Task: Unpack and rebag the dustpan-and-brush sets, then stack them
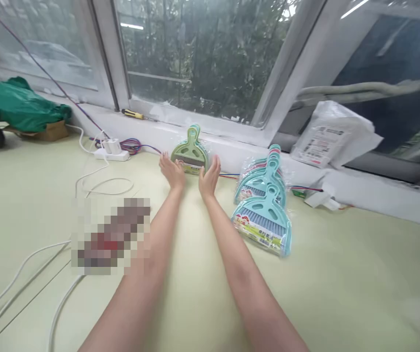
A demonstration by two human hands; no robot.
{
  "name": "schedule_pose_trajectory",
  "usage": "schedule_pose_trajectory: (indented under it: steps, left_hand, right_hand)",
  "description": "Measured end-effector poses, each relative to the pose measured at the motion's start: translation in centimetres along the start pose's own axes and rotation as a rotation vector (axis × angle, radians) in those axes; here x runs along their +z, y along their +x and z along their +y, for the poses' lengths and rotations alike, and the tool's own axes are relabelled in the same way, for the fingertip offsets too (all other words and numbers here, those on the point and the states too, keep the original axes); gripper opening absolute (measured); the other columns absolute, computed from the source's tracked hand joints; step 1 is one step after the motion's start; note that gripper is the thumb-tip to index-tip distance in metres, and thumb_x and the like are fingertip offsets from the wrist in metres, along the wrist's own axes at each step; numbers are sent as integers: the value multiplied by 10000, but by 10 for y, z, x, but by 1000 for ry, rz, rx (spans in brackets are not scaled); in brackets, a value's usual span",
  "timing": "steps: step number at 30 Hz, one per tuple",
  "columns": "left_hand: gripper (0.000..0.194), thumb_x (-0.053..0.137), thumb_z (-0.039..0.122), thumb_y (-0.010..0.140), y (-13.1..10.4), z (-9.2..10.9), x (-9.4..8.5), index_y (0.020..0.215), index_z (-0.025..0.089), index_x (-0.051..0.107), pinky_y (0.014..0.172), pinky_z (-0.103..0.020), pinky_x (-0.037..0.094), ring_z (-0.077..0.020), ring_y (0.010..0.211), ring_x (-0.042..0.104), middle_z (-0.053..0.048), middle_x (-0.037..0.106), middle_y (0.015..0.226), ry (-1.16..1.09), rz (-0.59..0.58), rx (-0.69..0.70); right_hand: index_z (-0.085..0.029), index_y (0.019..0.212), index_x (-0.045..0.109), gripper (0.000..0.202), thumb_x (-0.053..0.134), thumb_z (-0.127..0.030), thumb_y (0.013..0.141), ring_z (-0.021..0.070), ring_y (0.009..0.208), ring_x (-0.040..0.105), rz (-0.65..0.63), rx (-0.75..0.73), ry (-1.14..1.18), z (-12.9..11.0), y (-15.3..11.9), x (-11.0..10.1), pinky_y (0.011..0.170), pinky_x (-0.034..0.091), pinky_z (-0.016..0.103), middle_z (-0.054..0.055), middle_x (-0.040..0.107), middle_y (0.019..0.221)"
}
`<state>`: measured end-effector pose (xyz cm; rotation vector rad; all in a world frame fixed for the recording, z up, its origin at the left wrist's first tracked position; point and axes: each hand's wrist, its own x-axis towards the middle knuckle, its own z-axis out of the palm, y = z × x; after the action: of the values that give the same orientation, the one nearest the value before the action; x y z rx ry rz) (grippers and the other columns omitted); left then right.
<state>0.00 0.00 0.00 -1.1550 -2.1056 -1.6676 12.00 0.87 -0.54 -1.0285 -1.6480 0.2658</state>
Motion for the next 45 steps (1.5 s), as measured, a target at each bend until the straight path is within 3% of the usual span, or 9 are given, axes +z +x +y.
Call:
schedule_pose_trajectory:
  steps: [3,10,13,16,20,25,31,37,45]
  left_hand:
    - [372,359,257,914,-30,18,-21,1252,146,469,1046,-409,330,-263,1252,437,-162,497,1330,26,-104,68]
    - [253,410,301,897,-134,77,-66,847,215,642,782,-285,441,-210,894,611,-66,681,906,52,-842,301]
    - [353,362,358,924,-166,96,-82,824,212,667,796,-297,432,-231,968,591,-89,668,936,130,-913,371]
    - [289,390,237,901,-182,105,-87,964,217,672,863,-326,417,-241,1052,547,-97,637,1048,167,-893,507]
    - [387,415,122,865,-188,114,-79,1146,298,614,940,-355,389,-226,1153,499,-64,565,1249,95,-907,707]
    - [453,503,98,816,-187,132,-52,1208,318,563,1003,-385,344,-250,1275,415,-70,468,1381,87,-816,827]
    - [344,593,114,768,-178,152,-3,1072,274,605,977,-396,364,-267,1180,486,-83,515,1283,108,-826,892]
    - [168,593,196,789,-170,158,50,948,242,626,903,-418,402,-301,1130,481,-116,545,1174,172,-716,796]
    - [115,567,182,803,-166,162,105,905,178,619,785,-413,423,-338,1050,507,-170,544,1082,192,-561,847]
  right_hand:
    - [-174,1383,260,454,214,-218,934,162,1404,184,20,-32,33,-22,-27,-30,1152,168,432,131,284,1478]
    - [-201,1277,389,411,201,-208,913,218,1295,354,409,98,17,-60,-59,-128,1012,336,430,133,418,1361]
    - [-252,1206,510,382,316,-234,878,249,1161,475,268,72,-170,-56,-71,-209,978,341,445,83,554,1219]
    - [-227,1119,592,330,529,-341,816,300,1137,486,103,245,-475,-25,-101,-291,963,335,471,107,600,1174]
    - [-198,917,662,340,710,-419,664,303,1035,553,-217,501,-559,28,-149,-356,850,424,416,126,648,1055]
    - [-203,743,626,266,743,-359,562,237,814,638,-216,652,-101,63,-175,-398,740,480,345,51,693,822]
    - [-197,813,620,434,793,-369,454,228,737,656,87,778,337,96,-183,-440,685,517,351,44,702,801]
    - [-227,827,590,434,768,-401,473,242,878,644,353,727,272,114,-178,-430,738,531,344,70,680,919]
    - [-224,878,592,443,772,-423,525,238,931,616,372,741,272,107,-175,-426,723,515,317,59,658,986]
